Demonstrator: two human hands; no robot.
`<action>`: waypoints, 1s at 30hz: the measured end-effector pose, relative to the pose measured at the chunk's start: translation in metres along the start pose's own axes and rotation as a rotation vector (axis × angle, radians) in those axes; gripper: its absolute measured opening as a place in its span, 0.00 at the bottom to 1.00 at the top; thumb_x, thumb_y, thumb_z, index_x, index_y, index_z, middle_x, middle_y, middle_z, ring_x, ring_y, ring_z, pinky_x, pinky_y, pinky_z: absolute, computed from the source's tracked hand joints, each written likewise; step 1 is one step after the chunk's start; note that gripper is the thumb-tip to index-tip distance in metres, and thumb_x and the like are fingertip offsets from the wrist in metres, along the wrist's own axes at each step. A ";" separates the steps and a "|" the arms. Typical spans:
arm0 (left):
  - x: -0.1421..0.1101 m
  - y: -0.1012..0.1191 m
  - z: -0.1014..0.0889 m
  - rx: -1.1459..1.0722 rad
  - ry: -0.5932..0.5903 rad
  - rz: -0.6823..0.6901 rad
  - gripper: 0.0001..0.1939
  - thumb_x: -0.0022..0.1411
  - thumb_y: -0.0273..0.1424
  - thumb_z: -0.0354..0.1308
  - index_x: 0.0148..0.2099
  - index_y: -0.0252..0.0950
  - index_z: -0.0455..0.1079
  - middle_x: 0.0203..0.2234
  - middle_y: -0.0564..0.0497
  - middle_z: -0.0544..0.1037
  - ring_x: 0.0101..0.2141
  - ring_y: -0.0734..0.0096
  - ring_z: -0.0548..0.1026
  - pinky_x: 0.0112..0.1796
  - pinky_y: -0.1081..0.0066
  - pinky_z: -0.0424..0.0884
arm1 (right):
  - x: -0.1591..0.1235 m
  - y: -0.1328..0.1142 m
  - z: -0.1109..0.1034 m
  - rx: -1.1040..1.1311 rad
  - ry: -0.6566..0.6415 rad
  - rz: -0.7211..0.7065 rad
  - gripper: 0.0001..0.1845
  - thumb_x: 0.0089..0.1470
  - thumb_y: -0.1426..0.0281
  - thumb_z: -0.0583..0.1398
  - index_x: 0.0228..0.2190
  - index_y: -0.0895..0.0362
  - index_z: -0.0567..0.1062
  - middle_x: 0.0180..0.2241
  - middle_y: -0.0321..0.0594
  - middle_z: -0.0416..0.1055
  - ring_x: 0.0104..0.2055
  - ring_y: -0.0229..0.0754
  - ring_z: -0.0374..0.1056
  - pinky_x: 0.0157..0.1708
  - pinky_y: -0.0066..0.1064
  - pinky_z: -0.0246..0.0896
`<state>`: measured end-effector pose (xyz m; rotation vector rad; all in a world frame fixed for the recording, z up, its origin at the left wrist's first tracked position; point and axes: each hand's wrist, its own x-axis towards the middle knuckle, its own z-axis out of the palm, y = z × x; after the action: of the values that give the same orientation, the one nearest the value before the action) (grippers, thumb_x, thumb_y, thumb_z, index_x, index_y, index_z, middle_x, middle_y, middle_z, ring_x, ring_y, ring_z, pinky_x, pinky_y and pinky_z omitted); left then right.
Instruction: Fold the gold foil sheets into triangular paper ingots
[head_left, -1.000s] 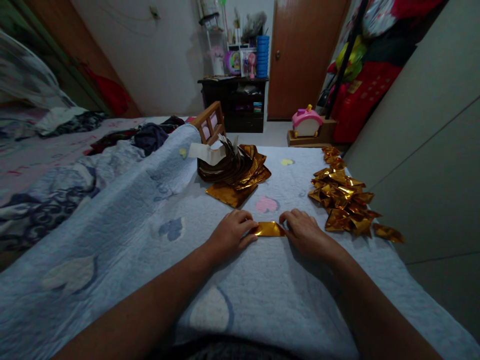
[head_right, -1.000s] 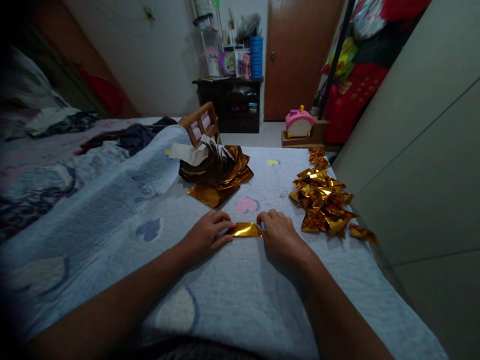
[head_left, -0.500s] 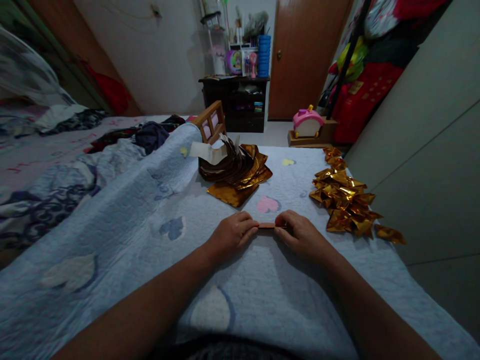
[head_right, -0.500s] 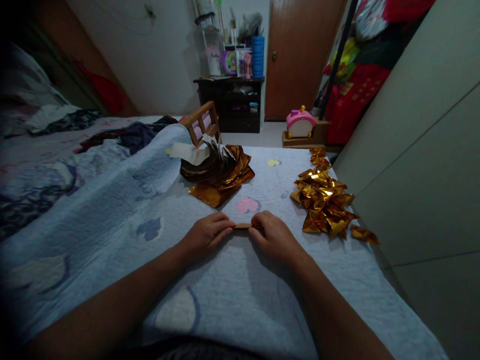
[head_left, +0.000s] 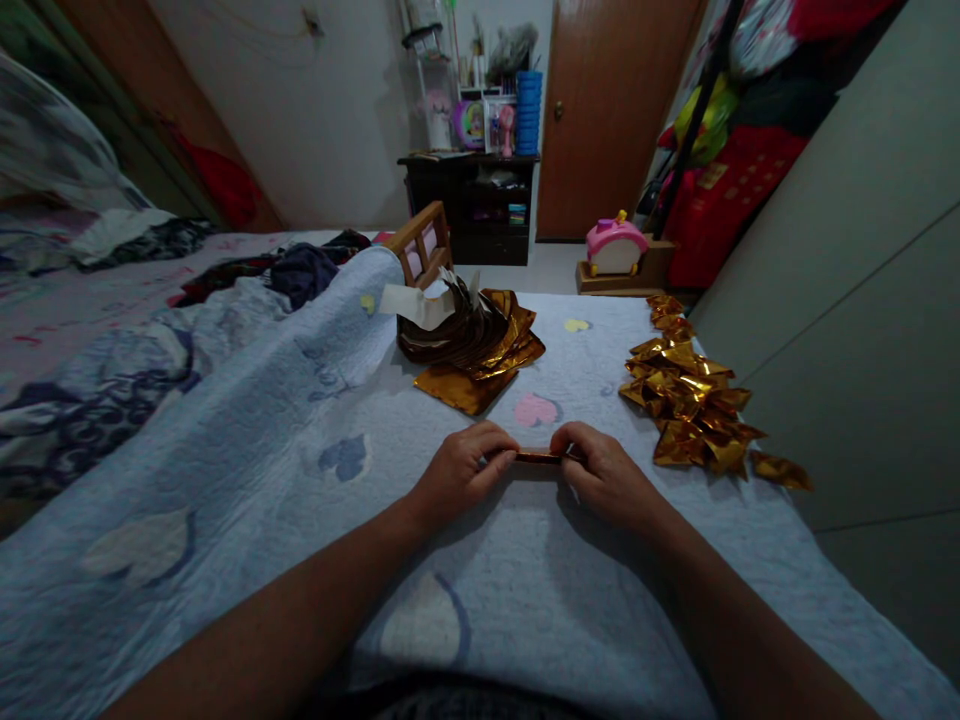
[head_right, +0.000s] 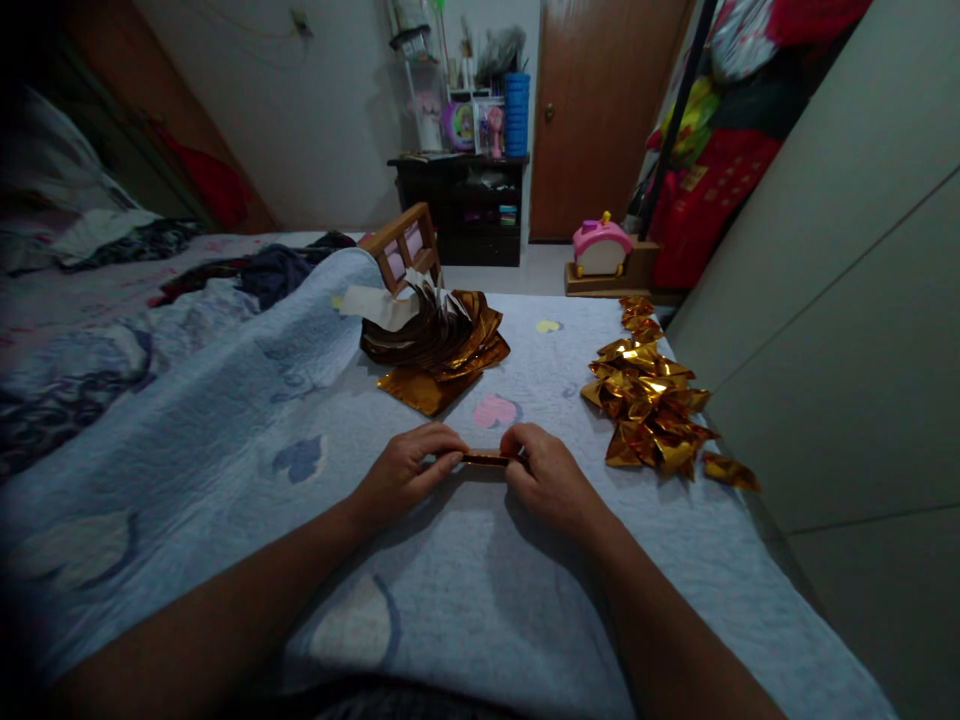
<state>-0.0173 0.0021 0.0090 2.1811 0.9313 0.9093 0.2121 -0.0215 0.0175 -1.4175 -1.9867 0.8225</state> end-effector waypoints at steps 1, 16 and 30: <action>0.000 0.000 0.000 -0.010 0.013 -0.009 0.08 0.67 0.27 0.55 0.40 0.35 0.77 0.34 0.48 0.79 0.36 0.68 0.77 0.39 0.70 0.70 | 0.000 0.000 0.000 0.006 -0.005 0.001 0.09 0.48 0.75 0.52 0.32 0.56 0.70 0.29 0.37 0.69 0.31 0.40 0.63 0.33 0.32 0.54; 0.003 -0.003 -0.003 -0.515 0.040 -0.433 0.11 0.61 0.37 0.61 0.39 0.33 0.72 0.26 0.54 0.73 0.22 0.78 0.69 0.25 0.76 0.65 | -0.002 -0.005 -0.003 0.385 -0.197 0.048 0.06 0.56 0.67 0.59 0.37 0.55 0.72 0.32 0.37 0.71 0.30 0.37 0.66 0.29 0.28 0.60; 0.002 -0.009 -0.009 -0.880 -0.017 -0.613 0.18 0.48 0.36 0.74 0.39 0.32 0.78 0.24 0.52 0.78 0.24 0.76 0.73 0.29 0.75 0.67 | 0.000 0.003 -0.005 0.772 -0.288 0.190 0.21 0.46 0.71 0.66 0.44 0.55 0.73 0.37 0.36 0.73 0.34 0.38 0.69 0.34 0.29 0.63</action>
<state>-0.0264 0.0111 0.0081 1.0717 0.8790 0.7733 0.2175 -0.0205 0.0188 -1.0581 -1.4474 1.7253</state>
